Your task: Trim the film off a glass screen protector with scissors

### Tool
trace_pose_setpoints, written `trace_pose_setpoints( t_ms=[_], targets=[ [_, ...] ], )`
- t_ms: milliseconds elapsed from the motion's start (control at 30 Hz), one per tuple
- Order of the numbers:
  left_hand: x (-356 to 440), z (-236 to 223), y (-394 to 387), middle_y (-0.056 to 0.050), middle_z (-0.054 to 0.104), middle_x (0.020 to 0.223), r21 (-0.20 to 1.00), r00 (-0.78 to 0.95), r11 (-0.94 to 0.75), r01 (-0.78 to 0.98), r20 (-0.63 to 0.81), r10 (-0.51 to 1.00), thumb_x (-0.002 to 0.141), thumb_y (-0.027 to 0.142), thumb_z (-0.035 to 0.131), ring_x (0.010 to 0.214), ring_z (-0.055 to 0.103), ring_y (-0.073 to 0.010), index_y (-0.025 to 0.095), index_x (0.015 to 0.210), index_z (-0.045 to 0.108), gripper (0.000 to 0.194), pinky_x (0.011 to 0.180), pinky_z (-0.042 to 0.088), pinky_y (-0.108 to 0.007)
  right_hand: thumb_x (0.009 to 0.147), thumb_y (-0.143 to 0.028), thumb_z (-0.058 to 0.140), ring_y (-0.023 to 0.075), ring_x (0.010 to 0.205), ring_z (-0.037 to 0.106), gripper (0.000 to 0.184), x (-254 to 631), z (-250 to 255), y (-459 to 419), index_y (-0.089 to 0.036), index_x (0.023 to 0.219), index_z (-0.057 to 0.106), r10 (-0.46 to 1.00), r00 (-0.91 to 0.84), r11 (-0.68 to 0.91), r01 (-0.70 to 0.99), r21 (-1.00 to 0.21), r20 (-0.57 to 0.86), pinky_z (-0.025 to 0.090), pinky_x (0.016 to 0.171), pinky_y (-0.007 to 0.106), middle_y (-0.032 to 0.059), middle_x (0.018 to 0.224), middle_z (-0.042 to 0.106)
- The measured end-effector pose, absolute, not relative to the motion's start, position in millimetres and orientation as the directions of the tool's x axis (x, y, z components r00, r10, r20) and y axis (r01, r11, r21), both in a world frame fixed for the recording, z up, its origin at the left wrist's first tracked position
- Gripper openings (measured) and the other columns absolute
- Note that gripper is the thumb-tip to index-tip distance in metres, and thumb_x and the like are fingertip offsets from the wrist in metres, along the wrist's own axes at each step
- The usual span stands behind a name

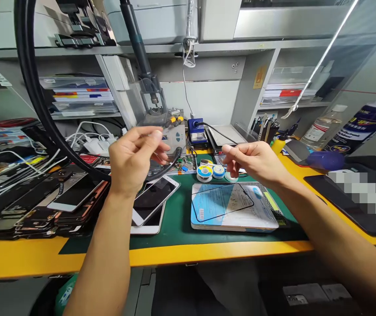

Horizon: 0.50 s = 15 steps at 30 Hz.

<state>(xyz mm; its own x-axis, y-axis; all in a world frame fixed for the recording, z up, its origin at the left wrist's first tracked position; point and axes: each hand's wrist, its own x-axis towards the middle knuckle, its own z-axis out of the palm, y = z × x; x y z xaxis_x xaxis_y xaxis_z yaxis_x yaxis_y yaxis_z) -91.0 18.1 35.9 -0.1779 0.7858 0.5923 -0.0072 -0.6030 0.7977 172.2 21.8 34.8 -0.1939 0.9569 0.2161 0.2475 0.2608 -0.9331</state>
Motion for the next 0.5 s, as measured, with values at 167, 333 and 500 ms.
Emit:
trace_pose_setpoints(
  t_ms=[167,333,500],
  targets=[
    [-112,40,27,0.002,0.072,0.068,0.765,-0.33,-0.644,-0.027,0.601,0.728,0.091,0.033,0.065,0.052,0.063,-0.0133,0.021,0.093,0.073,0.015,0.046,0.052,-0.027,0.074,-0.051,0.084,0.0109,0.045,0.053,0.052,185,35,25,-0.017,0.047,0.056,0.924,-0.332,0.276,0.243,-0.93,0.188,0.04,0.047,0.024,-0.0005,0.042,0.057],
    [-119,47,18,0.002,0.071,0.068,0.791,-0.271,-0.609,-0.054,0.575,0.772,0.089,0.035,0.064,0.052,0.062,-0.0111,0.021,0.088,0.073,0.016,0.044,0.05,-0.023,0.068,-0.034,0.091,0.0154,0.073,0.066,0.049,181,28,25,-0.022,0.112,0.072,0.879,-0.44,0.226,0.047,-0.973,0.183,0.053,0.059,0.027,0.0012,0.088,0.074],
    [-76,47,-12,-0.007,0.077,0.075,0.899,0.097,-0.426,0.105,0.417,0.904,0.085,0.034,0.074,0.056,0.068,-0.0176,0.013,0.09,0.08,0.023,0.047,0.055,-0.028,0.08,-0.043,0.083,0.0182,0.089,0.068,0.041,171,22,16,-0.022,0.114,0.075,0.854,-0.482,0.222,0.001,-0.975,0.194,0.056,0.072,0.028,0.0044,0.099,0.077]
  ],
)
